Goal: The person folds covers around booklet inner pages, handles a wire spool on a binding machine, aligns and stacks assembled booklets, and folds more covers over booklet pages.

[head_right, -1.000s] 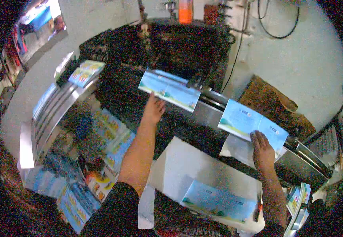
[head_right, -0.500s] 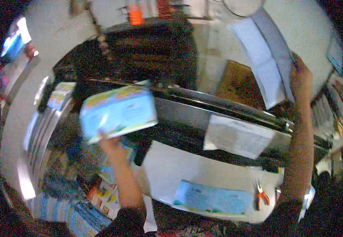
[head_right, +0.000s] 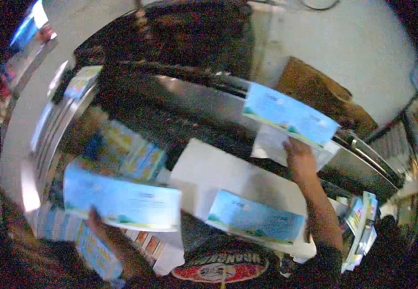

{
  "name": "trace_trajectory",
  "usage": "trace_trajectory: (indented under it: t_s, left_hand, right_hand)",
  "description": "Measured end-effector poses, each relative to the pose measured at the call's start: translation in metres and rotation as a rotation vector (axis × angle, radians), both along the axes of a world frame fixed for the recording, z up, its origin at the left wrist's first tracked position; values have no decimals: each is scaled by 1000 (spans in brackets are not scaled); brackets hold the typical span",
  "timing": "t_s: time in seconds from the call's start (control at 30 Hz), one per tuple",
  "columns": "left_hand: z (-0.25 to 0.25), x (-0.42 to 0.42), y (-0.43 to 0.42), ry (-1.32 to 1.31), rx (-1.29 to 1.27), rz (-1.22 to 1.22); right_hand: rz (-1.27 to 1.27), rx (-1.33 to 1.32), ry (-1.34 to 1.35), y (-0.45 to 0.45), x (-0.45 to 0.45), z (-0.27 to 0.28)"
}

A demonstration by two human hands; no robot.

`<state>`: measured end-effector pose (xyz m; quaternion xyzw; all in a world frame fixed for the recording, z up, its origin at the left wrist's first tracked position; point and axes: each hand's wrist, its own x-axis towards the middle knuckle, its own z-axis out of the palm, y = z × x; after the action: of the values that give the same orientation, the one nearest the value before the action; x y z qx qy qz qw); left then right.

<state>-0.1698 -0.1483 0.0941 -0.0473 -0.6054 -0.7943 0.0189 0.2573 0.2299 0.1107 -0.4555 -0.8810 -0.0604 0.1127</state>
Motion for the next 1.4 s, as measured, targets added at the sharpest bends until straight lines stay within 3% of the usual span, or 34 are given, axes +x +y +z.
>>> trace_trajectory:
  t_s: [0.03,0.07,0.1,0.17,0.23,0.27,0.33,0.37,0.43,0.53,0.63,0.83,0.97,1.0,1.07,1.1,1.17,1.23,1.27,1.3,1.33,1.37,1.4]
  left_hand:
    - [8,16,10,46,47,-69]
    - [33,52,28,100,-36,-155]
    - [62,74,43,274,-241,-477]
    - [120,117,73,773,-483,-1153]
    - [166,172,104,1289,-738,-1451]
    - [161,190,108,1296,-698,-1502]
    - [143,223,113,1787,-742,-1427]
    - [134,234,114,1795,-702,-1472]
    - [117,251,114,1826,-644,-1511]
    - [101,270,111,1828,-611,-1565]
    - [96,283,109,1852,-593,-1538]
    - [96,295,106,1910,-612,-1487]
    - [95,298,105,1962,-631,-1471]
    - [100,300,106,1967,-636,-1468]
    - [113,307,111,1826,-693,-1644]
    - [115,310,116,1833,-697,-1640]
    - [116,313,128,1470,-591,-1755]
    - [121,310,136,1470,-585,-1765]
    - [127,311,139,1395,-523,-1858]
    - [132,311,141,1315,-460,-1949]
    - [131,312,140,1242,-486,-1941]
    - [126,313,138,1257,-488,-1931]
    - [120,315,135,1084,-379,-1861]
  right_hand:
    - [117,207,-41,-13,0,1]
    - [31,-188,201,-32,-8,13]
    - [-80,-570,433,-57,-18,33]
    - [363,-1148,998,-114,-20,63]
    - [531,-1625,1498,-157,-19,67]
    - [516,-1577,1577,-169,-11,69]
    - [-14,-1547,1451,-179,9,92]
    - [-108,-1447,1452,-195,24,97]
    - [-451,-1486,1425,-201,46,86]
    - [-548,-1320,1694,-216,64,61]
    - [-608,-1326,1851,-226,74,66]
    - [-407,-1354,2067,-228,89,47]
    - [-389,-1342,2075,-229,95,43]
    - [-266,-1383,2096,-228,99,35]
    - [-133,-1422,2116,-230,101,30]
    - [-65,-1373,1990,-232,101,32]
    - [12,-1322,1862,-231,96,44]
    - [340,-1027,1597,-222,85,66]
    - [353,-1015,1600,-223,84,69]
    - [362,-850,1389,-224,84,72]
    - [365,-687,1177,-224,83,76]
    - [375,-676,1180,-227,80,81]
    - [385,-588,1071,-231,75,88]
